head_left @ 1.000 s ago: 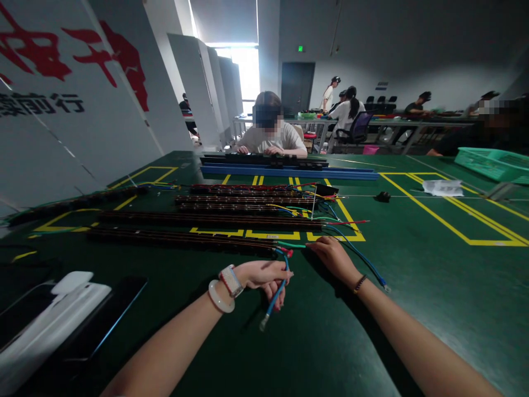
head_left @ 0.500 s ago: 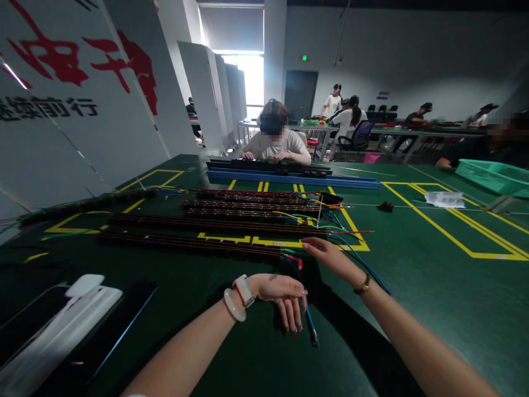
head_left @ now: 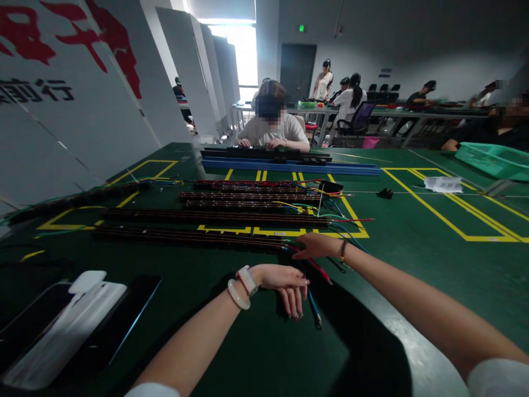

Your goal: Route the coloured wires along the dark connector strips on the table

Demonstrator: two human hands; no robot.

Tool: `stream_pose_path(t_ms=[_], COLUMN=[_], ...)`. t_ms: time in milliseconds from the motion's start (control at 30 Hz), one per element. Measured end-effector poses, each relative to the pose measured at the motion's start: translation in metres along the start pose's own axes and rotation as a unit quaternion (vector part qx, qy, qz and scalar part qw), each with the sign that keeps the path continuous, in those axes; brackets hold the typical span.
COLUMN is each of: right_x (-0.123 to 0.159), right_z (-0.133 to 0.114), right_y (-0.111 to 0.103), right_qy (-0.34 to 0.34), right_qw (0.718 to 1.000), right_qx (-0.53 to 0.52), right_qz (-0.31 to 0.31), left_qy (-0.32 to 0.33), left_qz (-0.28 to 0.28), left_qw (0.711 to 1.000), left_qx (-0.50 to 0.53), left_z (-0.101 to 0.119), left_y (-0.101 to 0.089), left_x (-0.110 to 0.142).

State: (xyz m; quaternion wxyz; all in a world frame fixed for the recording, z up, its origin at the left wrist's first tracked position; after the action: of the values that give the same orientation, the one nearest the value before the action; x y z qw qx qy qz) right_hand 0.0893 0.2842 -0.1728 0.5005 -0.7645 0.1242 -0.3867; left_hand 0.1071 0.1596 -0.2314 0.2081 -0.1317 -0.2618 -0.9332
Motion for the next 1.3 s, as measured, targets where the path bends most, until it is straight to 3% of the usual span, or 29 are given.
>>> stream_pose_path(t_ms=[233, 367, 533, 700, 800, 933, 1033, 1133, 1300], right_x=[0.003, 0.005, 0.005, -0.002, -0.001, 0.014, 0.032, 0.044, 0.020], right_z=[0.011, 0.010, -0.013, -0.026, -0.015, 0.025, 0.055, 0.070, 0.073], right_y=[0.017, 0.012, -0.008, -0.004, -0.002, -0.010, -0.029, -0.065, -0.132], right_qy=[-0.069, -0.032, 0.018, 0.027, 0.030, 0.051, 0.046, 0.018, 0.006], right_qw=[0.995, 0.999, 0.988, 0.984, 0.982, 0.976, 0.969, 0.966, 0.942], right_qx=[-0.068, -0.023, 0.098, 0.115, 0.128, 0.156, 0.173, 0.139, 0.134], right_qz=[0.008, 0.025, 0.120, 0.134, 0.135, 0.144, 0.171, 0.219, 0.307], left_qy=[0.015, 0.014, 0.014, 0.002, 0.005, 0.021, 0.016, 0.015, 0.022], left_qz=[0.013, 0.012, 0.012, -0.005, 0.002, 0.016, 0.015, 0.018, 0.008], left_qw=[1.000, 1.000, 1.000, 1.000, 1.000, 1.000, 1.000, 1.000, 1.000], left_qx=[0.003, 0.005, 0.006, 0.013, 0.014, 0.010, 0.013, 0.013, 0.021], left_z=[0.009, 0.006, 0.003, 0.001, 0.002, 0.006, 0.005, 0.005, 0.005], left_y=[0.002, 0.001, -0.002, -0.001, -0.001, -0.002, -0.001, -0.002, -0.002], left_x=[0.006, 0.004, 0.003, 0.003, 0.003, 0.004, 0.004, 0.003, 0.003])
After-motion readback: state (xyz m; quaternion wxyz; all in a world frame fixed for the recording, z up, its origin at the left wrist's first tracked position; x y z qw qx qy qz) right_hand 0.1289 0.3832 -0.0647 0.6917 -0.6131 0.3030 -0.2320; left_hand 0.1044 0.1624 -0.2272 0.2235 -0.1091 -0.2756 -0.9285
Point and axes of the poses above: each hand's wrist, its own x-axis away from the middle knuckle, its own y-axis out of the palm, z = x × y, the point moved 10 cm from there along -x, towards the middle knuckle, and after that the axes turned 6 degrees about y, right-handed, at the moved point
